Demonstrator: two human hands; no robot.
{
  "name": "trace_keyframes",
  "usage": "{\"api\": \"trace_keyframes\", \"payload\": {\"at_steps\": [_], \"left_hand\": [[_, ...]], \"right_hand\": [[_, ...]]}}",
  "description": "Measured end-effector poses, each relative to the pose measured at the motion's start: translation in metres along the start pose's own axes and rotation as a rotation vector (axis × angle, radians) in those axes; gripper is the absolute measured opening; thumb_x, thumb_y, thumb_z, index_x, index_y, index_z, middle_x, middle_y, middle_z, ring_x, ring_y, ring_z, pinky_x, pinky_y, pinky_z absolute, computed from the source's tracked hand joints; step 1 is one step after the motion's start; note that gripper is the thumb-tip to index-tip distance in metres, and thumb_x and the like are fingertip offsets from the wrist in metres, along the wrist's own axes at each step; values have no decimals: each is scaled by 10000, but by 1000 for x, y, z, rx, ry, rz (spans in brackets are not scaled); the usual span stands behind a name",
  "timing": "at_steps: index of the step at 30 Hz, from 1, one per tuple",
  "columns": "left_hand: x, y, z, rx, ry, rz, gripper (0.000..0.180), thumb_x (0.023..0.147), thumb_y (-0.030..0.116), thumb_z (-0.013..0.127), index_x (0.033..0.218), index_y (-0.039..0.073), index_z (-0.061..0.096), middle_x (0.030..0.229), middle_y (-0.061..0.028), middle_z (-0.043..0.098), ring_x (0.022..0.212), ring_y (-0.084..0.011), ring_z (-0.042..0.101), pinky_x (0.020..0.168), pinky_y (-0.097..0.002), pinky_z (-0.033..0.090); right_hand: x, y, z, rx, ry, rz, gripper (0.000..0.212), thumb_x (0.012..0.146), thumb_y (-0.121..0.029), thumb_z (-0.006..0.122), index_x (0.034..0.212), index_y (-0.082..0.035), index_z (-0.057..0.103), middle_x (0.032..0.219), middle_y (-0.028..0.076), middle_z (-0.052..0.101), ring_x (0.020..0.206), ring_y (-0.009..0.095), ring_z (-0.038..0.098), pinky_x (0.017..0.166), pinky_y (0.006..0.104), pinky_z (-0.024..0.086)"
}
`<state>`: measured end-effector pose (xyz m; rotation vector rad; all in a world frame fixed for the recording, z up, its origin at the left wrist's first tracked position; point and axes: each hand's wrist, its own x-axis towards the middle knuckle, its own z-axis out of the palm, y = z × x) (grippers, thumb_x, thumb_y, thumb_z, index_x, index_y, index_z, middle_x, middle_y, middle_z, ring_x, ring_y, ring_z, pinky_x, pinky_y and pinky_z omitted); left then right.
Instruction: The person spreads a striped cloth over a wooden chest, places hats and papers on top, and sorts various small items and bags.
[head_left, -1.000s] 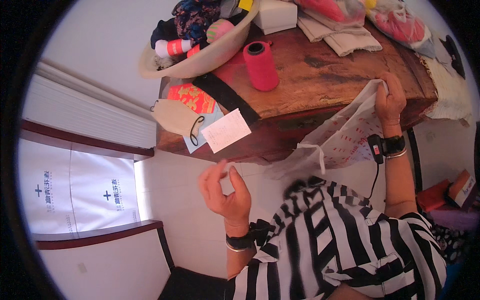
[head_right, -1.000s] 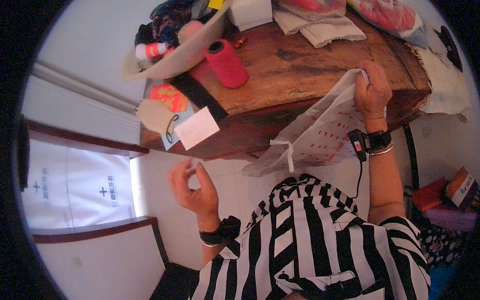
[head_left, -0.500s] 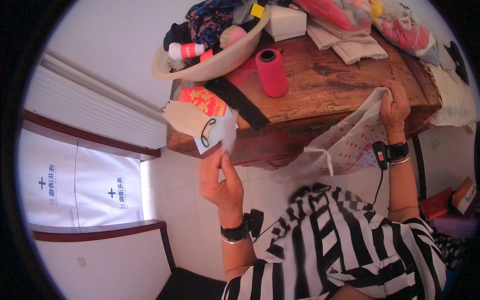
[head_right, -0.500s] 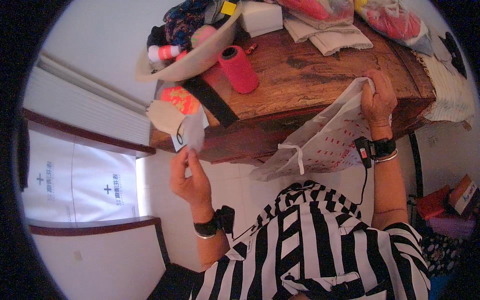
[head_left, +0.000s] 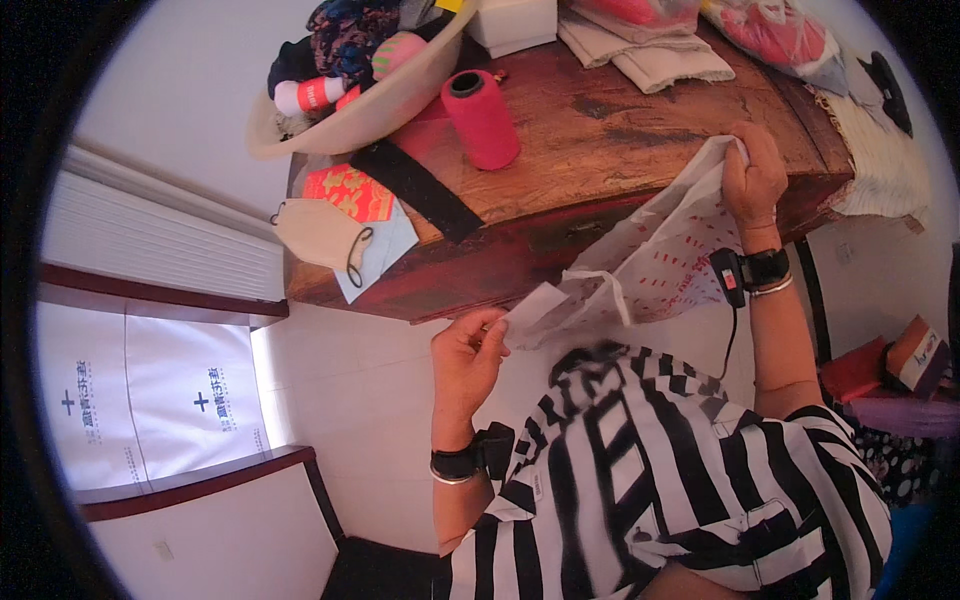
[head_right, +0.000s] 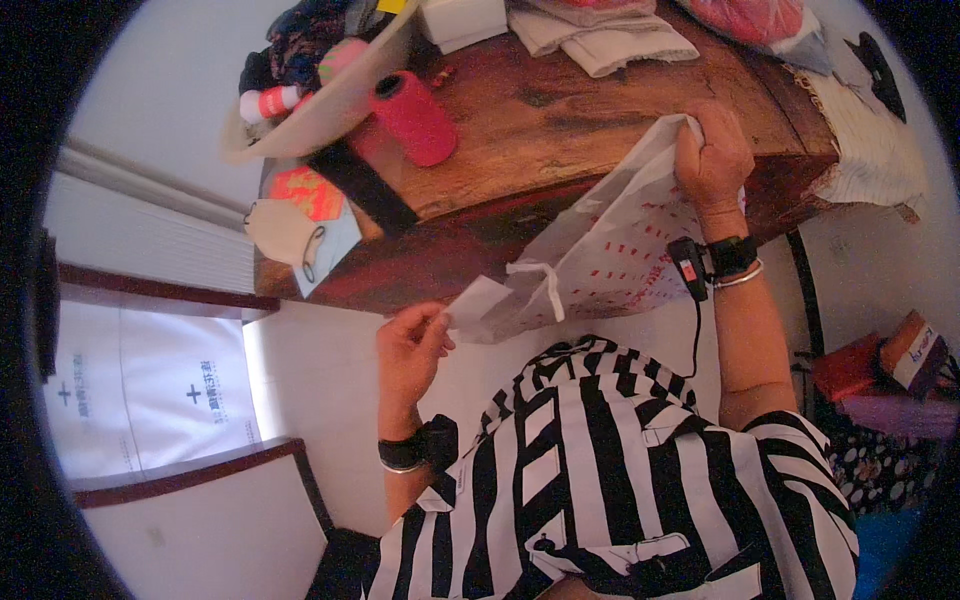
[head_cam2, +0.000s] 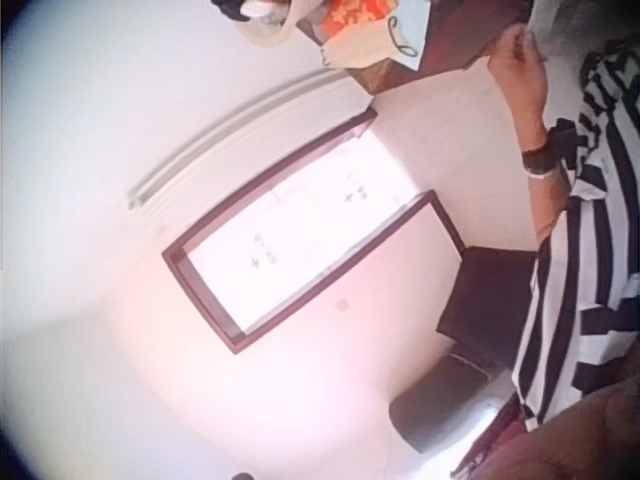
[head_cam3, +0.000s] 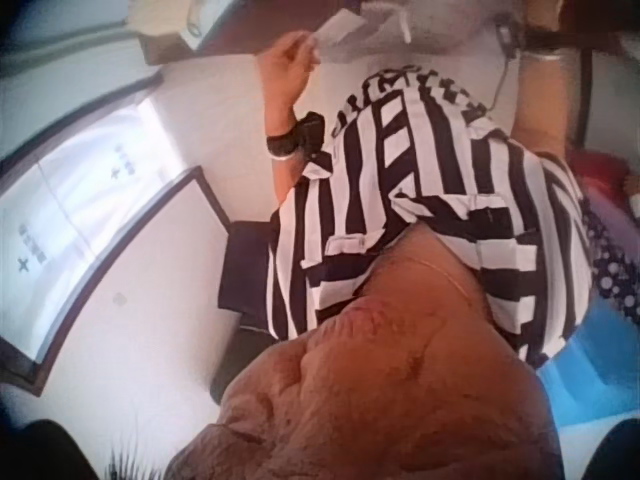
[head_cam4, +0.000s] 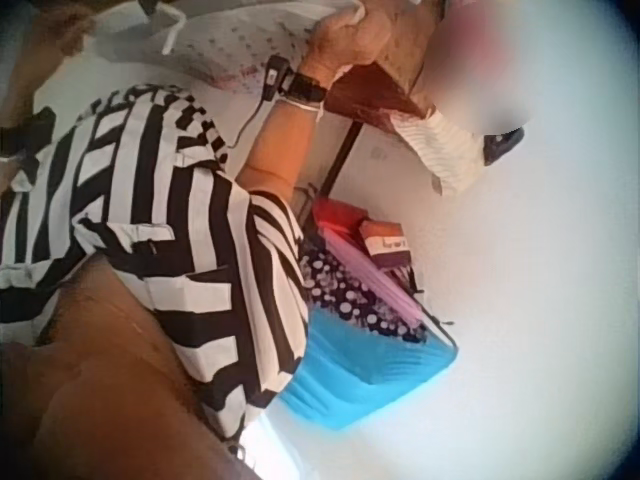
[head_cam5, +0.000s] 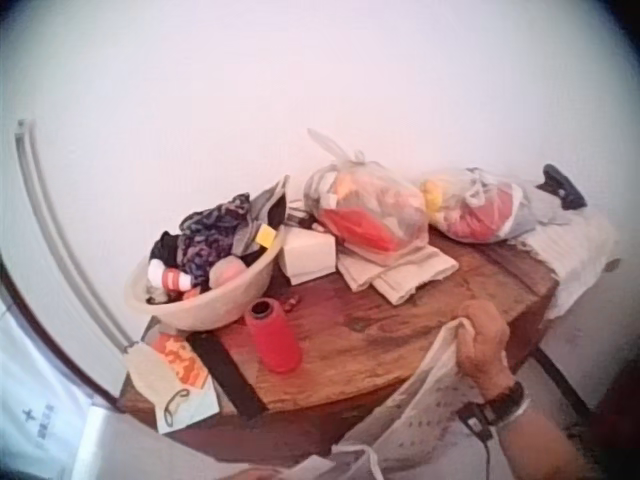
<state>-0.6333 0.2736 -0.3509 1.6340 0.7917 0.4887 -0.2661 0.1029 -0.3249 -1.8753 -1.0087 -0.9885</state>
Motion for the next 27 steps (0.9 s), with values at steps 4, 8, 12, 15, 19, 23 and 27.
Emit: {"api": "trace_keyframes", "payload": {"at_steps": [4,8,12,15,19,23,27], "left_hand": [[2,-24,12,246,-41,69,131,895,58,615,963,-40,669,748,-59,658,618,-107,625,560,-250,498],[8,-42,25,330,-62,138,150,876,57,623,991,-23,676,777,-97,681,649,-133,641,581,-272,507],[8,-49,39,389,-131,291,186,852,69,644,1024,16,689,851,-146,696,684,-169,656,603,-288,517],[5,-28,32,455,-67,294,204,840,73,662,1038,35,694,902,-159,697,697,-173,659,620,-291,521],[3,6,1,345,331,422,159,863,66,654,1013,42,697,941,-96,700,733,-141,646,637,-269,515],[16,33,-42,351,749,500,190,885,69,629,1071,54,666,1006,-57,673,857,-126,624,663,-245,505],[38,37,-81,427,886,504,267,878,72,637,1144,52,619,1063,-62,642,949,-134,601,701,-266,504]], "right_hand": [[-2,4,1,5,-6,4,174,772,-81,570,929,-54,638,917,120,643,870,327,619,770,376,496],[-1,2,0,-4,-27,21,183,773,-75,572,943,-54,637,936,125,642,879,328,621,780,376,497],[1,-1,-2,-9,-33,16,198,783,-70,572,968,-56,642,971,129,646,905,325,626,803,375,498],[-2,-1,-2,-8,-42,39,214,792,-58,565,991,-48,644,995,132,651,927,324,629,831,366,497],[-2,0,-3,-8,-44,38,206,795,-54,556,982,-45,641,990,134,650,926,319,629,832,358,495],[-2,1,-5,1,-53,45,203,801,-50,543,980,-40,637,991,137,647,925,321,626,832,355,493],[-1,0,-4,0,-90,74,197,805,-41,532,975,-28,631,998,142,644,922,324,624,838,345,487]]}}
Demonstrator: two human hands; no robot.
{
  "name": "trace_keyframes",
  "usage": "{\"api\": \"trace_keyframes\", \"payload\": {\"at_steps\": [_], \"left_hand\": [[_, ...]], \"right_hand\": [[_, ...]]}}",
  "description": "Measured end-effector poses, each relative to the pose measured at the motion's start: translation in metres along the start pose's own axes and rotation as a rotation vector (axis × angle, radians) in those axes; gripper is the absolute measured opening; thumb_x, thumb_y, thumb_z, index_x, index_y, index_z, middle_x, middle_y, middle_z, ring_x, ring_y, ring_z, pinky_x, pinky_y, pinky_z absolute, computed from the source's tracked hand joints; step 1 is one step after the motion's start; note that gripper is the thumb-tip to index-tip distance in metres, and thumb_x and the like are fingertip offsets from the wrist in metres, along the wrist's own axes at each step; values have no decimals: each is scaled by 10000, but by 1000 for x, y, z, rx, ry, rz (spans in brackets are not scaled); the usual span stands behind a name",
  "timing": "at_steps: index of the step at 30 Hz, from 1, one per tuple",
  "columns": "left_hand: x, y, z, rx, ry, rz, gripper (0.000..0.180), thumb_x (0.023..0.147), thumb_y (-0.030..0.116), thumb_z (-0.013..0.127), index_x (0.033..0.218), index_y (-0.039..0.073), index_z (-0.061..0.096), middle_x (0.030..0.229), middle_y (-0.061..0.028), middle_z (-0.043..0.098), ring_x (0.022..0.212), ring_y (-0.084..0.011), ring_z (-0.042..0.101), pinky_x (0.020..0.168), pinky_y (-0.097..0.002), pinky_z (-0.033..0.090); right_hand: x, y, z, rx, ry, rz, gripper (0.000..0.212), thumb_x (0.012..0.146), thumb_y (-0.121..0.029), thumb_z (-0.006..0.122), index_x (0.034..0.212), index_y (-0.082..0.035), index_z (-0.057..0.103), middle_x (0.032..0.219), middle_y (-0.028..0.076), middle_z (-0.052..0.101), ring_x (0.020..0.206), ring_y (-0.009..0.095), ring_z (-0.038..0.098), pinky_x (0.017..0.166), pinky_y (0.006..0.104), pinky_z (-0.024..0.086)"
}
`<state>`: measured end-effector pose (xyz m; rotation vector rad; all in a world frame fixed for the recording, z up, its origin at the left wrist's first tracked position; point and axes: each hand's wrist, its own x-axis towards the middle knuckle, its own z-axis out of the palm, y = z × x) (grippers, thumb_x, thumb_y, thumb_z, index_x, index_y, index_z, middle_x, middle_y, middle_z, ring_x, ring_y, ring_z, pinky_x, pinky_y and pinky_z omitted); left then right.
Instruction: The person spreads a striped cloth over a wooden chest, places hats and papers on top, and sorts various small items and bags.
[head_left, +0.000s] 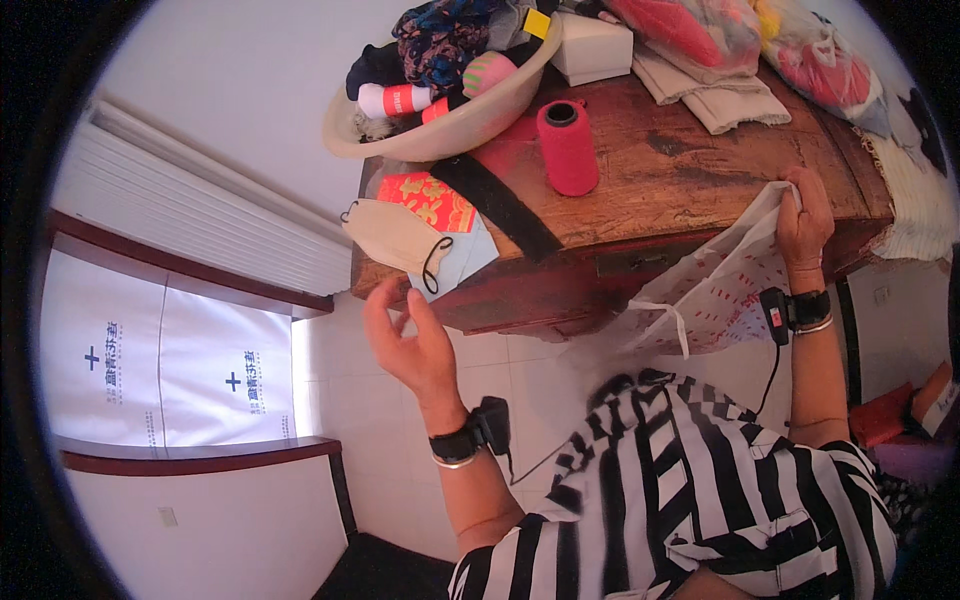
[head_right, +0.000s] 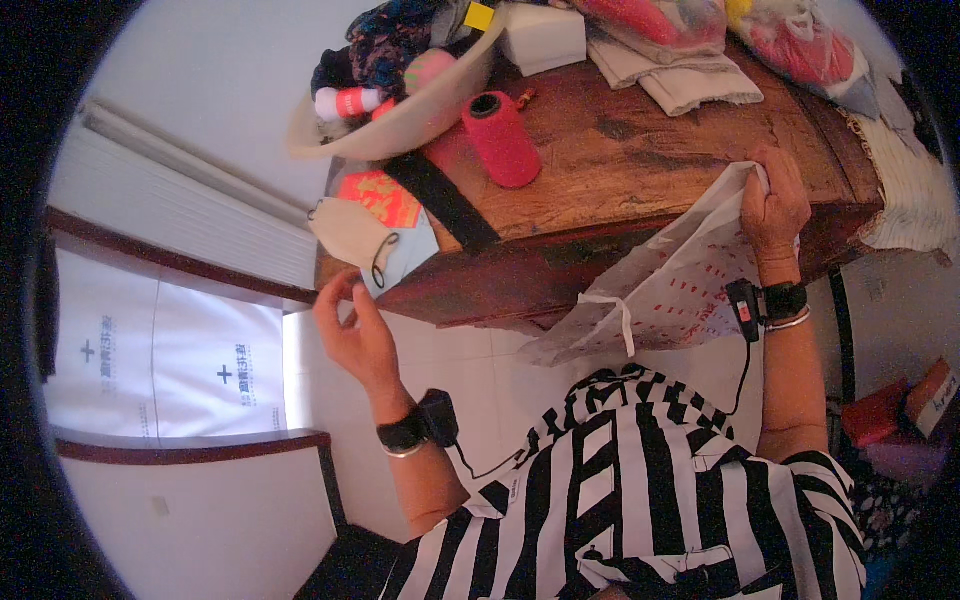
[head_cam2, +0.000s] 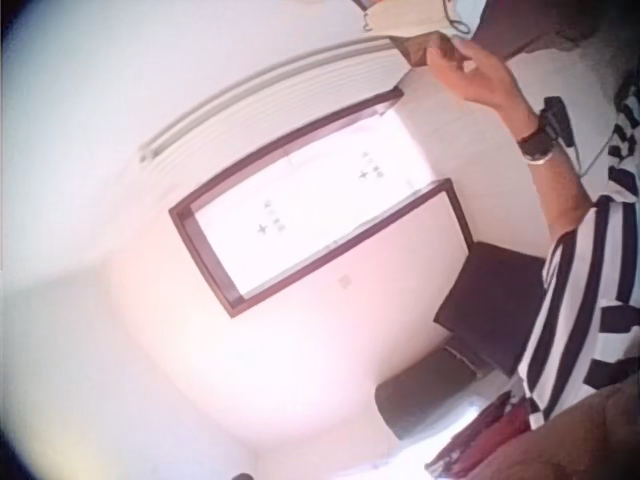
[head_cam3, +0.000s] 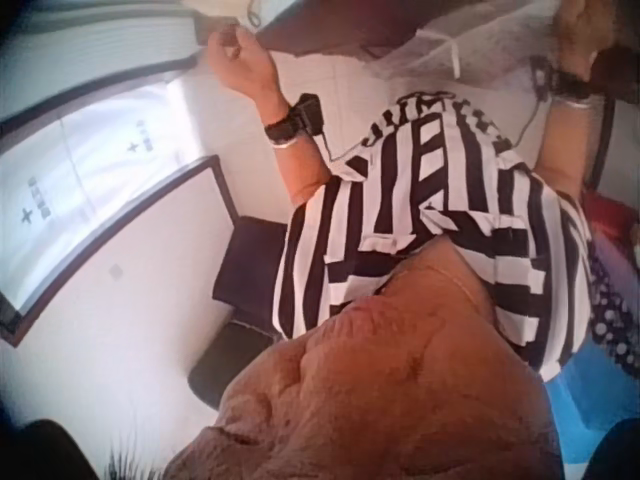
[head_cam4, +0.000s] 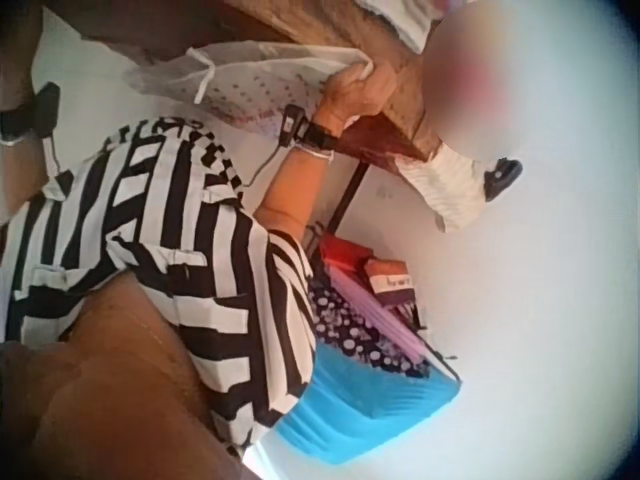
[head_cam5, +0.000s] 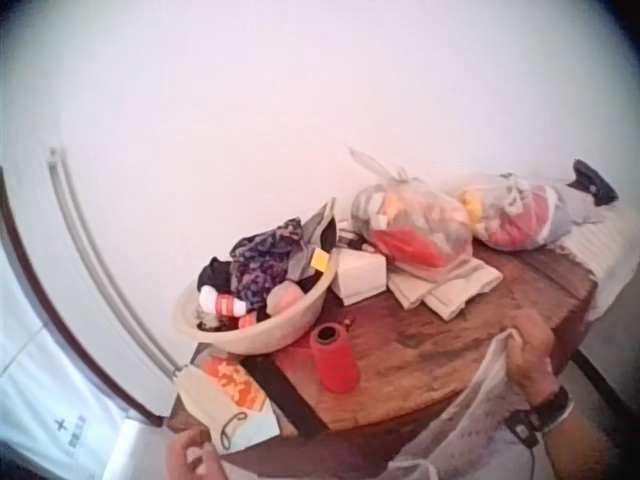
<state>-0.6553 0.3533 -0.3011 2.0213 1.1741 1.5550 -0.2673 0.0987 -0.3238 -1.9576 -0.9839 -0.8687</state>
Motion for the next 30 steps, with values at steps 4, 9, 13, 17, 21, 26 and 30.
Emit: {"api": "trace_keyframes", "payload": {"at_steps": [4,9,13,17,21,26,30], "left_hand": [[31,-21,5,216,-87,218,510,799,193,723,1235,6,535,1270,-163,542,1142,-300,544,948,-432,429],[46,-20,6,430,-403,178,633,764,326,746,1269,20,516,1314,-182,512,1216,-334,485,1024,-448,342],[53,-27,6,365,-412,181,541,783,294,733,1212,17,554,1237,-170,569,1145,-335,534,969,-435,389],[55,-31,7,291,-334,229,302,828,151,679,1076,-9,614,1031,-149,648,937,-321,619,816,-372,471],[58,-40,1,124,-145,115,160,875,71,626,996,-34,630,898,-94,661,825,-215,640,710,-316,494],[72,-48,-12,-520,47,-250,173,926,61,576,1064,-42,594,994,-97,630,868,-159,614,760,-321,567],[83,-50,-23,-803,120,-429,233,929,31,563,1149,-43,549,1108,-127,613,930,-206,637,791,-343,599]], "right_hand": [[1,-1,-1,-5,18,-24,192,807,-41,527,973,-20,621,991,147,639,915,327,619,834,350,487],[0,2,0,-2,19,-26,198,809,-46,528,984,-16,616,1002,144,638,921,333,617,831,369,490],[0,-3,-1,6,6,0,196,808,-44,527,979,-12,619,1004,143,639,930,330,618,836,366,488],[0,-1,-1,7,5,1,196,807,-42,528,978,-17,621,996,142,638,933,320,620,840,359,487],[0,-2,-1,22,5,-2,210,809,-37,527,991,-24,630,1001,132,643,937,314,621,848,353,486],[-2,4,0,19,18,-2,207,821,-39,534,1000,-30,639,1014,127,651,953,307,626,858,355,485],[-1,0,1,4,33,-41,190,835,2,494,978,11,620,988,133,637,922,273,615,852,317,472]]}}
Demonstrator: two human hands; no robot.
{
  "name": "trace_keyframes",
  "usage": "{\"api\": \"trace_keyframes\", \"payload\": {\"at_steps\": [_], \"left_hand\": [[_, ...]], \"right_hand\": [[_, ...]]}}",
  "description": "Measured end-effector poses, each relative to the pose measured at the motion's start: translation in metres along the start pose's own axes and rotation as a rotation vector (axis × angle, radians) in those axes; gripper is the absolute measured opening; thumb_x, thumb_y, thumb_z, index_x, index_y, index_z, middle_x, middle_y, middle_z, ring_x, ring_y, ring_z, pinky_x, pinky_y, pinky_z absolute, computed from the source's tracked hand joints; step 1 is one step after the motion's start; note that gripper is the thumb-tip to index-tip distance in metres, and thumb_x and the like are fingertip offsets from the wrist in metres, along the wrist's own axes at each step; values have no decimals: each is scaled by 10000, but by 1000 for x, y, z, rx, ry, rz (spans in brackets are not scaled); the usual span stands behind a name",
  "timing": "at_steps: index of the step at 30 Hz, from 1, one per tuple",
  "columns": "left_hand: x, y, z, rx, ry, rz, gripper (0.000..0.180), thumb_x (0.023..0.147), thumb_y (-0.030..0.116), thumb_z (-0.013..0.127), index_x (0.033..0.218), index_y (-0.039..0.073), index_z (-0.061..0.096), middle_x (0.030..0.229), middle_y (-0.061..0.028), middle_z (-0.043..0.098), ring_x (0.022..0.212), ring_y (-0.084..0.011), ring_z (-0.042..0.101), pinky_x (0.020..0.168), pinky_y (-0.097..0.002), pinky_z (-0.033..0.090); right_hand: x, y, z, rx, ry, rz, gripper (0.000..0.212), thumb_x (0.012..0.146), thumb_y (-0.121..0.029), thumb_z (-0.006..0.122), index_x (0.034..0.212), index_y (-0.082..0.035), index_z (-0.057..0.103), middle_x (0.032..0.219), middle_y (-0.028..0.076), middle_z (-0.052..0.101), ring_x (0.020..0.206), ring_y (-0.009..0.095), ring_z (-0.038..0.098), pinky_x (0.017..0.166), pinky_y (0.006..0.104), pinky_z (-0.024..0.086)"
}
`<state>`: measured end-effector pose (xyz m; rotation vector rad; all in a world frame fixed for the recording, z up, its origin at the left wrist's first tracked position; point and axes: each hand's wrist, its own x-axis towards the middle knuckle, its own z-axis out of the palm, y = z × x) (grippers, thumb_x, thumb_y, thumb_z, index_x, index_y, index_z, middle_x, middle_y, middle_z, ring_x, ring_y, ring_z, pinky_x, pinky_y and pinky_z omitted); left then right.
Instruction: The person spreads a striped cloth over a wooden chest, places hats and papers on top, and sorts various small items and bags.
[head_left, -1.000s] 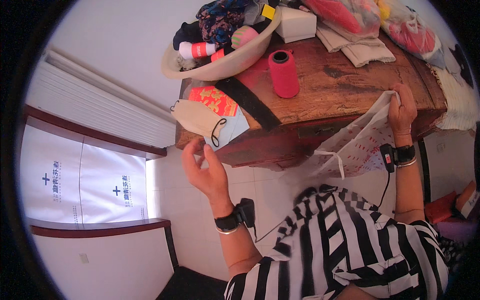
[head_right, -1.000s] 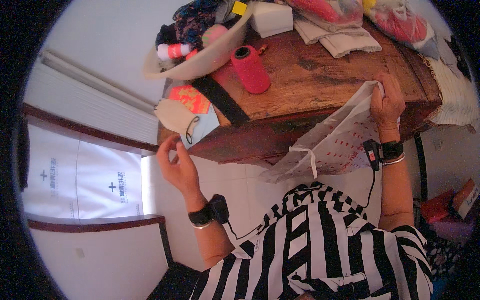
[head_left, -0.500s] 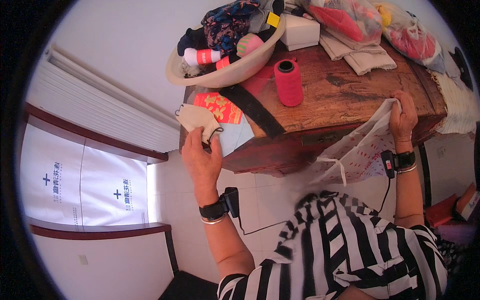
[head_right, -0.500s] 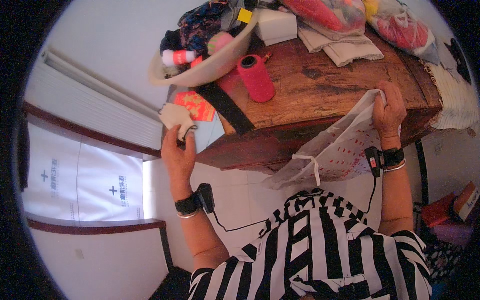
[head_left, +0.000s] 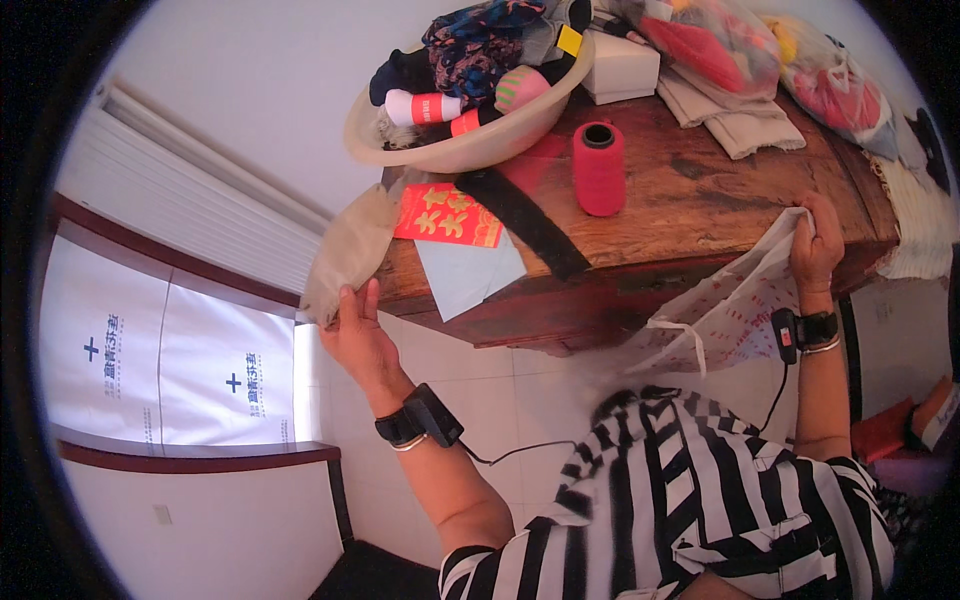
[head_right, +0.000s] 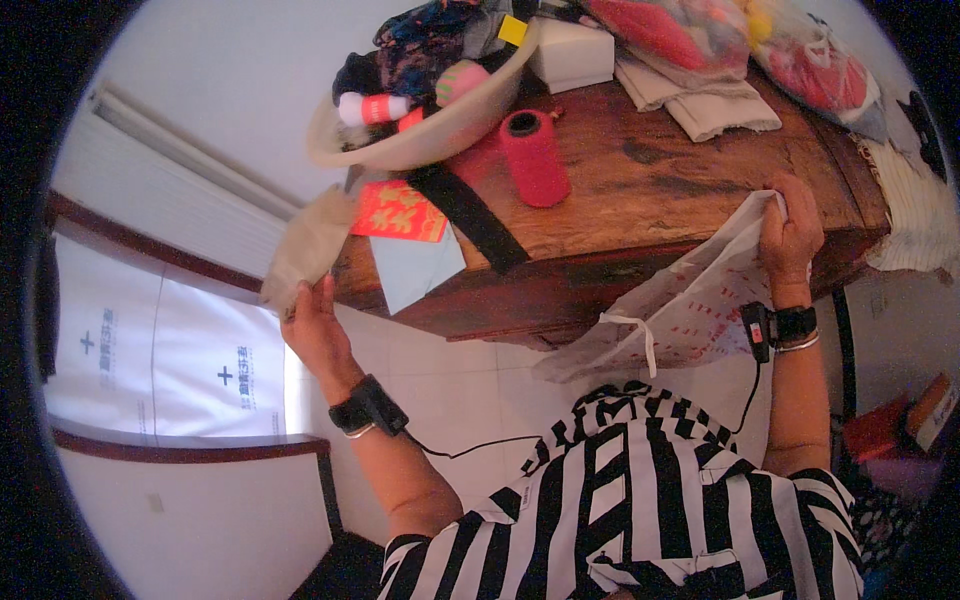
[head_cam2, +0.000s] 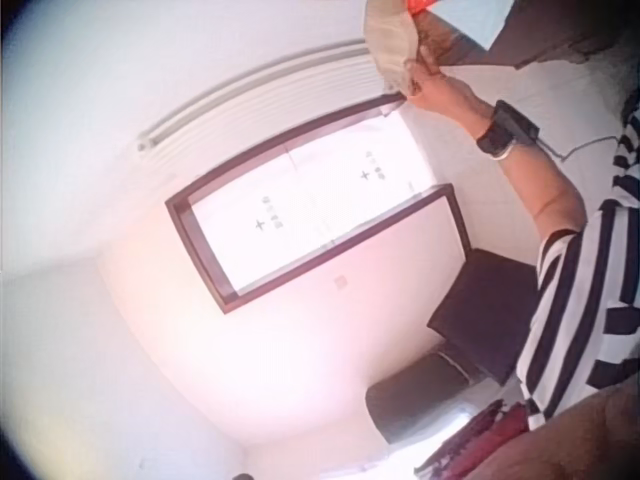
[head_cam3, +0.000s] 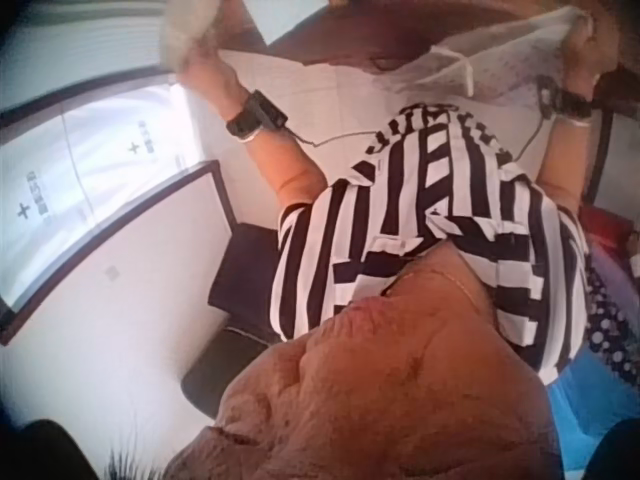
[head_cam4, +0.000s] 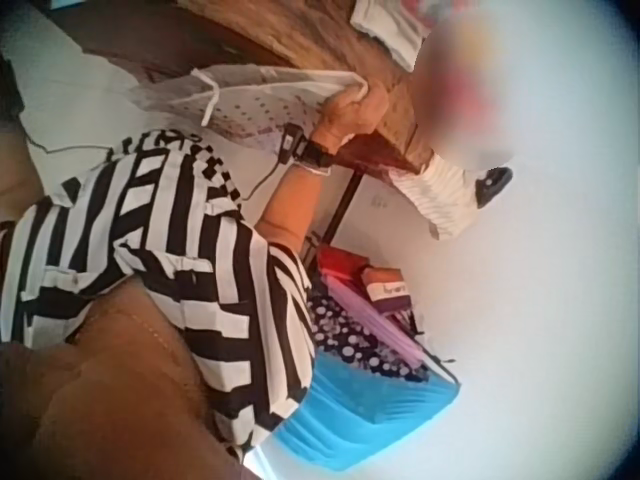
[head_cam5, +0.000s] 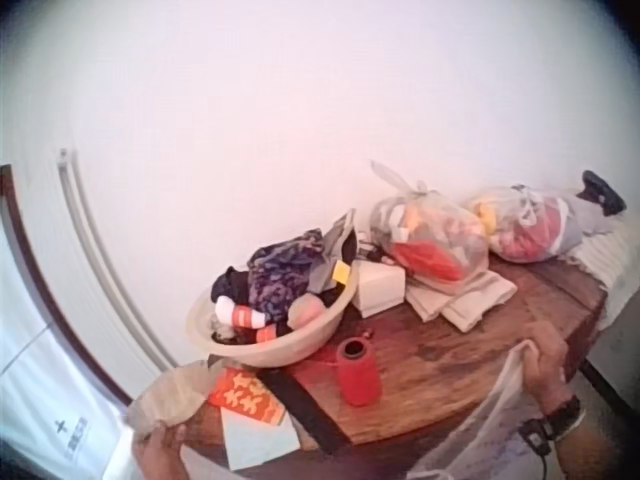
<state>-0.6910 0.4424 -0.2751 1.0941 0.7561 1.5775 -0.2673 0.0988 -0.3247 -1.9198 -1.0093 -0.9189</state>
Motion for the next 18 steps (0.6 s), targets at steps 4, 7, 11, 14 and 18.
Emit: {"api": "trace_keyframes", "payload": {"at_steps": [4,7,11,14,18], "left_hand": [[13,-12,-26,-237,-30,-101,290,913,-11,565,1201,-25,534,1107,-146,629,935,-256,668,829,-378,600],[10,-8,-22,-331,-37,-138,290,916,-17,556,1204,-23,533,1090,-148,637,931,-275,675,826,-391,601],[4,-7,-22,-259,-28,-139,286,931,1,542,1215,-27,519,1126,-155,621,942,-278,671,818,-389,601],[7,-13,-28,-191,0,-143,304,942,21,537,1239,-27,494,1153,-157,606,942,-275,667,812,-379,598],[15,-14,-29,-80,35,-57,316,954,18,498,1262,-43,463,1163,-175,593,940,-268,657,807,-353,593]], "right_hand": [[0,2,0,9,-16,16,186,838,-25,503,977,1,624,987,135,639,922,286,615,846,332,476],[-1,4,-1,27,-47,55,192,828,-43,530,985,-29,639,1002,135,650,945,314,624,857,360,482],[0,3,-3,0,-57,44,191,829,-44,519,980,-18,633,1002,140,646,943,318,620,851,361,482],[0,4,-3,-13,-47,32,193,827,-44,517,981,-10,629,1004,143,644,944,321,618,851,362,481],[2,-2,-1,-5,-26,22,163,841,-28,482,938,24,602,949,147,620,870,291,599,803,326,471]]}}
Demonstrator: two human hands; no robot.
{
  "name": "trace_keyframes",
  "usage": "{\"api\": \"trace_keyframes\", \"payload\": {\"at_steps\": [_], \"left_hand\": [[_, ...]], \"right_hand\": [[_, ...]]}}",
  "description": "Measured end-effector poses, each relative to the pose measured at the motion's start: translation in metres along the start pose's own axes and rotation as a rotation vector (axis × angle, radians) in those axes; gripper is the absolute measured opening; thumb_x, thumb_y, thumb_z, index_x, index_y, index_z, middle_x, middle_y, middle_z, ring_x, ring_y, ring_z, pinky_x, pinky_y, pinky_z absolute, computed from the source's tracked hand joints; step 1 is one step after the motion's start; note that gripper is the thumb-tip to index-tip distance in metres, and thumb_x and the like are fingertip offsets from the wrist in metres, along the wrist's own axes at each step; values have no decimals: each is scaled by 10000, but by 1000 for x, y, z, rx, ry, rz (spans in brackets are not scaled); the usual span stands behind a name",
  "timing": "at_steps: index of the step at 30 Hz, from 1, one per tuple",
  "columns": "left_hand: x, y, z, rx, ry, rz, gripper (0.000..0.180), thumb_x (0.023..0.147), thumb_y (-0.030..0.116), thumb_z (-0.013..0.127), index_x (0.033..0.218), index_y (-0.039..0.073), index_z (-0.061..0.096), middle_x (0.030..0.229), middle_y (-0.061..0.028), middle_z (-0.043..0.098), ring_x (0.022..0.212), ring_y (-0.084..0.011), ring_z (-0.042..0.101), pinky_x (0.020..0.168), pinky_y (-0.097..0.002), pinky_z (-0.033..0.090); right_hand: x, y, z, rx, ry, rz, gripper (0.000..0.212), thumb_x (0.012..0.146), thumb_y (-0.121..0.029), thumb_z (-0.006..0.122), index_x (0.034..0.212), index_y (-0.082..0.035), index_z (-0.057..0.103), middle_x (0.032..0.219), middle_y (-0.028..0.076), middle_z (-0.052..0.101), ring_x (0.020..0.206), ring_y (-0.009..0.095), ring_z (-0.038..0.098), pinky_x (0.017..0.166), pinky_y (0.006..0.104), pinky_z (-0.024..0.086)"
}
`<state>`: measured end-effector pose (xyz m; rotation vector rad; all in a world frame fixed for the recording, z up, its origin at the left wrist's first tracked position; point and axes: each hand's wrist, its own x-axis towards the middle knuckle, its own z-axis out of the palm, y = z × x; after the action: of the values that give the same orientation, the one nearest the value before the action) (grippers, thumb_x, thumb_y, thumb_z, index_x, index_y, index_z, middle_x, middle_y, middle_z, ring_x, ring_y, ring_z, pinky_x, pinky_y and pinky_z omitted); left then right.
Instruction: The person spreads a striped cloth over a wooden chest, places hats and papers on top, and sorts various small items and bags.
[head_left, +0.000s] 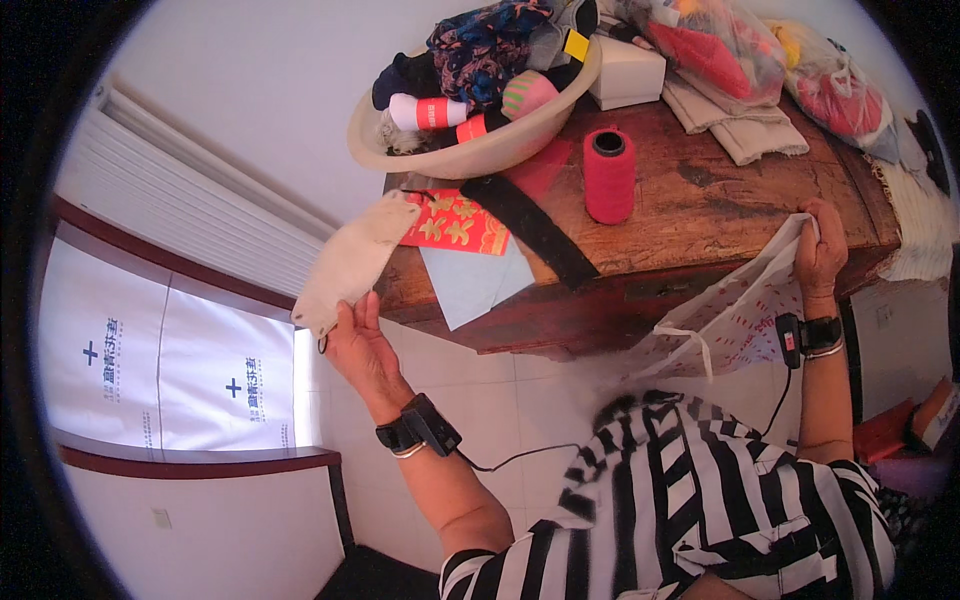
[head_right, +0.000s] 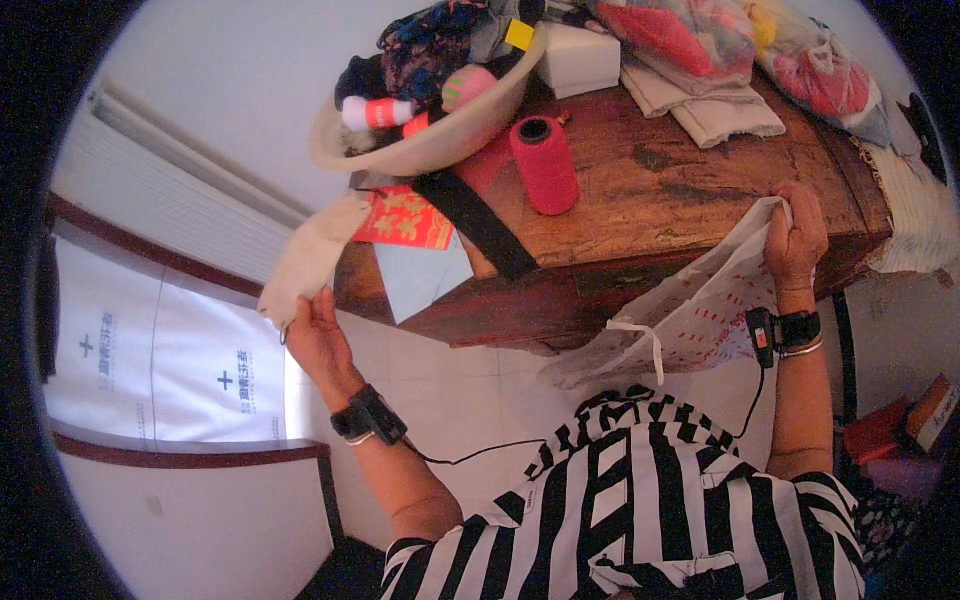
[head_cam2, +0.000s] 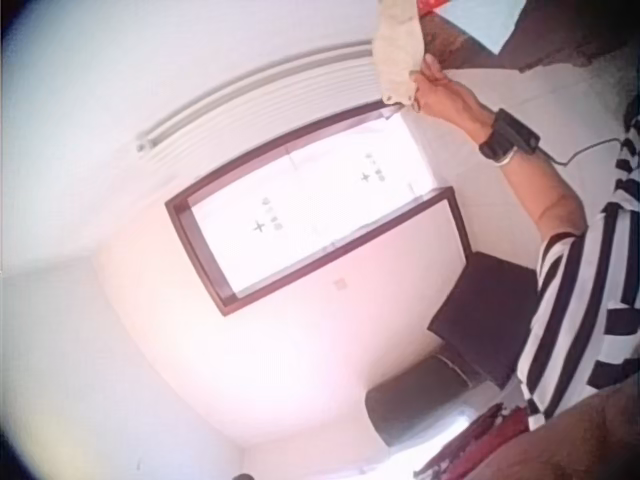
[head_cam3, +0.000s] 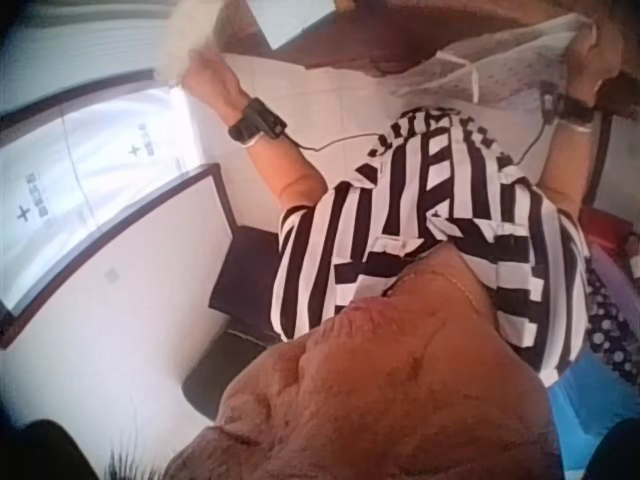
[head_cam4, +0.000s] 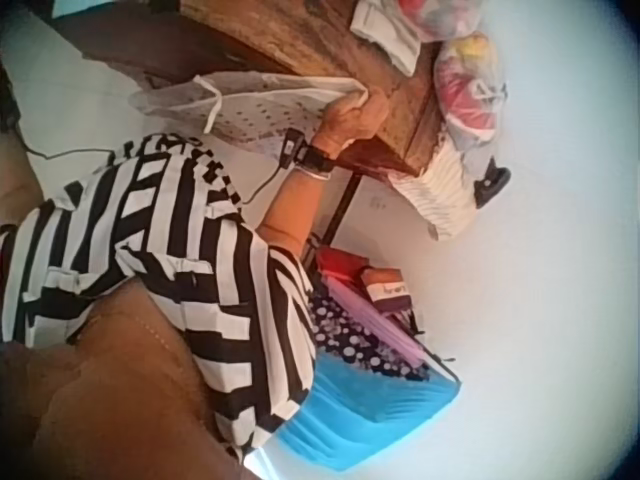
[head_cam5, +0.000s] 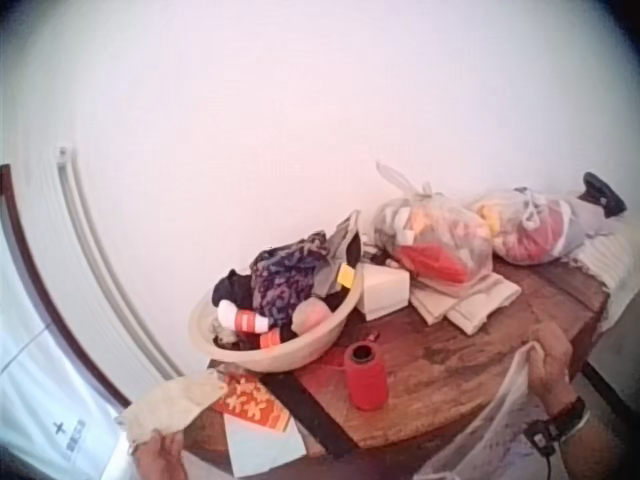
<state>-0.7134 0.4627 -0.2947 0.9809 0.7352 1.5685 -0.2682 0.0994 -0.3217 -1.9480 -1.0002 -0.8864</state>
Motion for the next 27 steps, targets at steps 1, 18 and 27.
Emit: {"api": "trace_keyframes", "payload": {"at_steps": [1,18,27], "left_hand": [[0,5,7,24,17,49,316,957,10,481,1266,-51,457,1161,-185,590,940,-269,653,808,-344,592],[-1,13,58,507,-49,557,190,964,12,495,1103,-80,587,1125,-126,622,1020,-188,594,942,-301,485],[-28,-14,75,912,-545,814,295,836,-85,565,1105,16,633,1087,-162,663,1043,-312,638,920,-369,487]], "right_hand": [[1,1,0,-10,2,-6,164,840,-29,482,938,23,602,950,148,620,872,291,600,805,327,471],[-2,0,-1,-11,10,17,189,819,-34,519,971,-5,627,984,150,642,931,322,619,846,374,483],[-1,0,-1,16,30,-29,157,837,-3,485,939,21,602,954,149,619,883,293,605,814,335,471]]}}
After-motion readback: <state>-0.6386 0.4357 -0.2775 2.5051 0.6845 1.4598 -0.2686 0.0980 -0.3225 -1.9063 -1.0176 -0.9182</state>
